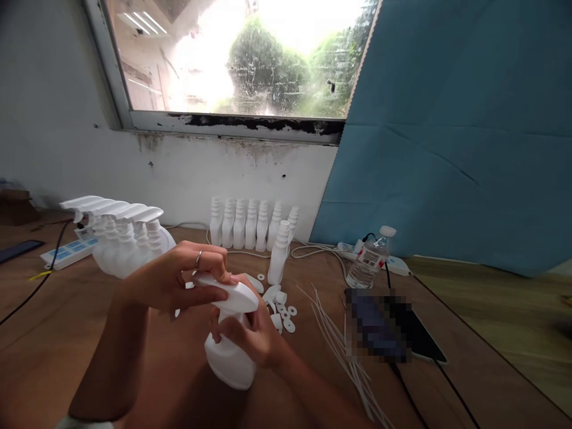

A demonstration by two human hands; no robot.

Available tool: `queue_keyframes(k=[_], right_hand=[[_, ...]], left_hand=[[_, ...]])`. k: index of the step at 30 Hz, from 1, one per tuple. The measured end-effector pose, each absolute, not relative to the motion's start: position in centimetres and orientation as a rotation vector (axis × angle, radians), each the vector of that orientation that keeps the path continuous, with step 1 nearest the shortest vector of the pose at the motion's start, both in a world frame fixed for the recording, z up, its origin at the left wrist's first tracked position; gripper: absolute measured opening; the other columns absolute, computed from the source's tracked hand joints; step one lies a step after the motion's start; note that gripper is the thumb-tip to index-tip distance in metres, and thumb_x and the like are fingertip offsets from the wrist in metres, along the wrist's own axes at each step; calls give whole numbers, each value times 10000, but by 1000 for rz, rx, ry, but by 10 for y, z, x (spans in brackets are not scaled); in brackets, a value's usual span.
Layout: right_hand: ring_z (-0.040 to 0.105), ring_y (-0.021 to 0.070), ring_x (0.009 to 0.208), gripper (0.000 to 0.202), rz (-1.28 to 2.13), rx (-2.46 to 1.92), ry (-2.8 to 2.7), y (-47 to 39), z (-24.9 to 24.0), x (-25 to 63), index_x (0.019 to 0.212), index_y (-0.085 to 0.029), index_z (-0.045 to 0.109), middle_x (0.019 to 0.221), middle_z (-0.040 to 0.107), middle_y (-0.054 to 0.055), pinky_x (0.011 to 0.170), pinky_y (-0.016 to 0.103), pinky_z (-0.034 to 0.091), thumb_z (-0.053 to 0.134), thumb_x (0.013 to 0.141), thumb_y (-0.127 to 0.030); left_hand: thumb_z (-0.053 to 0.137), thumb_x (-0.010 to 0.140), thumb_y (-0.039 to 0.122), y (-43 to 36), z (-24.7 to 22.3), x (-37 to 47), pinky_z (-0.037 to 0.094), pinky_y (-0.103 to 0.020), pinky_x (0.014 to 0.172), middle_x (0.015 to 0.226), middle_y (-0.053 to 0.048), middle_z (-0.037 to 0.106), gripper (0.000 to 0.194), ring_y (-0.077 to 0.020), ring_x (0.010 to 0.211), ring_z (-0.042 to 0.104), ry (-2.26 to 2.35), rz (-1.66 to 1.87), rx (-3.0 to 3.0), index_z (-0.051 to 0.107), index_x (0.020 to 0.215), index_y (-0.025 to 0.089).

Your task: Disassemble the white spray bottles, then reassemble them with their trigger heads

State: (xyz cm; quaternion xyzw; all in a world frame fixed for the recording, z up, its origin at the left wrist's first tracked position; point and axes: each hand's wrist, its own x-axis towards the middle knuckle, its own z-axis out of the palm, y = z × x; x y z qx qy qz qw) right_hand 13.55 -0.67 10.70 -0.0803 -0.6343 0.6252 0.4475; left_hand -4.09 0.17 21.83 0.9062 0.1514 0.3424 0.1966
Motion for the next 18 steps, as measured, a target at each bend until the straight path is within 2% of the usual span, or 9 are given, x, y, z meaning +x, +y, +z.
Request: queue_keyframes(k=[2,6,10,13,15,18], right_hand=[[522,162,594,389,1556,-196,-1546,-8,109,135,974,-180,458,692,564,31,602,315,410,585,852,-527],[516,140,571,433,1530,-343,-1566,-11,114,134,998,-201,413,691,560,3,574,280,407,707,790,-443],[523,144,581,451,1549,-207,-1535,-10,111,134,1075,-200,374,710,562,7,592,290,421,613,845,-505],[509,130,569,428,1524,-294,-1581,-8,108,135,1055,-208,362,681,548,-11,578,267,407,662,839,-425],[518,137,594,459,1561,-245,-1594,-6,106,136,1091,-205,360,714,556,3,584,268,400,642,845,-470],[537,160,640,473,1611,-148,-1564,-6,105,138,1131,-189,359,744,565,28,617,293,396,565,876,-530]], left_hand=[[641,860,206,2,219,-41,392,-184,553,659,32,441,220,-75,607,448,443,956,2528,479,717,161],[644,853,203,3,218,-41,383,-192,550,656,35,425,240,-74,593,416,432,945,2519,459,706,163],[656,845,197,4,218,-42,365,-194,532,672,24,458,217,-77,600,402,463,924,2530,485,719,158],[660,843,187,4,219,-42,389,-194,539,684,13,502,150,-80,604,443,426,921,2519,538,762,155],[656,848,187,5,219,-43,418,-198,556,709,-2,545,78,-91,631,492,414,909,2517,585,835,155],[658,852,194,6,217,-44,452,-211,588,756,-25,588,68,-106,679,543,444,909,2523,616,886,152]])
